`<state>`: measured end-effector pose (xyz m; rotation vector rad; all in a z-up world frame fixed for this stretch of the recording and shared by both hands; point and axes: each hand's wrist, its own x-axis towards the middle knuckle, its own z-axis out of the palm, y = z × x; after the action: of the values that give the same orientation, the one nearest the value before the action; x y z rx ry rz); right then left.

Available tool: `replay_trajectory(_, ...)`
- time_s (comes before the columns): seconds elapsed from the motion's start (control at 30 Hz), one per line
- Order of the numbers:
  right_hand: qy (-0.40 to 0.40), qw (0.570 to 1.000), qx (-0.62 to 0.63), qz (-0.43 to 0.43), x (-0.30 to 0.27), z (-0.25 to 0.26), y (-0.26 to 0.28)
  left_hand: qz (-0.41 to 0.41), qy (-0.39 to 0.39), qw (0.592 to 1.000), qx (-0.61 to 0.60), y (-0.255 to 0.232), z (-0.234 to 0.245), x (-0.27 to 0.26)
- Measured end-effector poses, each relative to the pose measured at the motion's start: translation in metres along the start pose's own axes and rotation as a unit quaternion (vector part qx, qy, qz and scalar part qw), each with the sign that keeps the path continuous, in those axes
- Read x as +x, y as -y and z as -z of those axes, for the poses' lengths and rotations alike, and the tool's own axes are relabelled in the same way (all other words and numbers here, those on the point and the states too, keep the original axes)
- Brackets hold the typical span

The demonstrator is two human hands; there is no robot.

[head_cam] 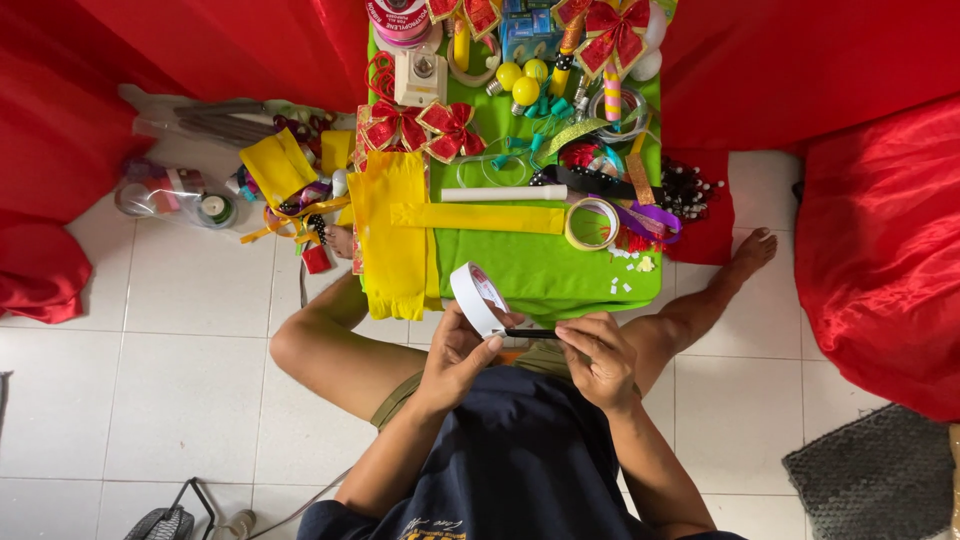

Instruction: A person is decorating white tubes by wrapping them with yellow paper or ribbon strips, using double-sided tape and scissors.

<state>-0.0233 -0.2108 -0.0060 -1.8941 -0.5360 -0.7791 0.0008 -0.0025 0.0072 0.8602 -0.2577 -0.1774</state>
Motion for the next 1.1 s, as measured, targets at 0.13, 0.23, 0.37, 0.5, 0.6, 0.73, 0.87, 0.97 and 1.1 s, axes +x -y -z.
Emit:
replay_trajectory(0.13,-0.032,0.999,0.005,-0.041,-0.038,0.012,-0.027,0.022,-0.017,1.0,-0.011,0.003,0.001,-0.004)
replay_trajectory(0.23,-0.111,0.979,-0.153,-0.079,-0.054,0.033,-0.05,0.024,-0.022,0.999,0.005,0.016,0.02,-0.006)
replay_trajectory(0.37,-0.085,0.974,-0.125,-0.168,-0.034,0.036,-0.05,0.038,-0.036,0.998,0.031,0.011,0.023,-0.001)
replay_trajectory(0.5,0.011,0.963,-0.201,-0.179,-0.044,0.029,-0.073,0.073,-0.066,0.992,0.078,0.032,0.04,0.006)
replay_trajectory(0.6,0.107,0.943,-0.256,-0.184,-0.06,0.02,-0.103,0.065,-0.085,0.978,0.177,0.051,0.06,0.014)
replay_trajectory(0.73,0.142,0.921,-0.323,-0.167,-0.071,0.017,-0.125,0.065,-0.11,0.962,0.241,0.055,0.068,0.02)
replay_trajectory(0.87,0.14,0.905,-0.377,-0.138,-0.067,0.014,-0.131,0.074,-0.124,0.942,0.303,0.059,0.064,0.025)
replay_trajectory(0.97,0.129,0.902,-0.397,-0.112,-0.079,0.013,-0.144,0.091,-0.116,0.937,0.316,0.071,0.063,0.027)
replay_trajectory(1.1,0.087,0.94,-0.283,-0.171,-0.104,0.004,-0.153,0.129,-0.079,0.929,0.339,0.084,0.058,0.031)
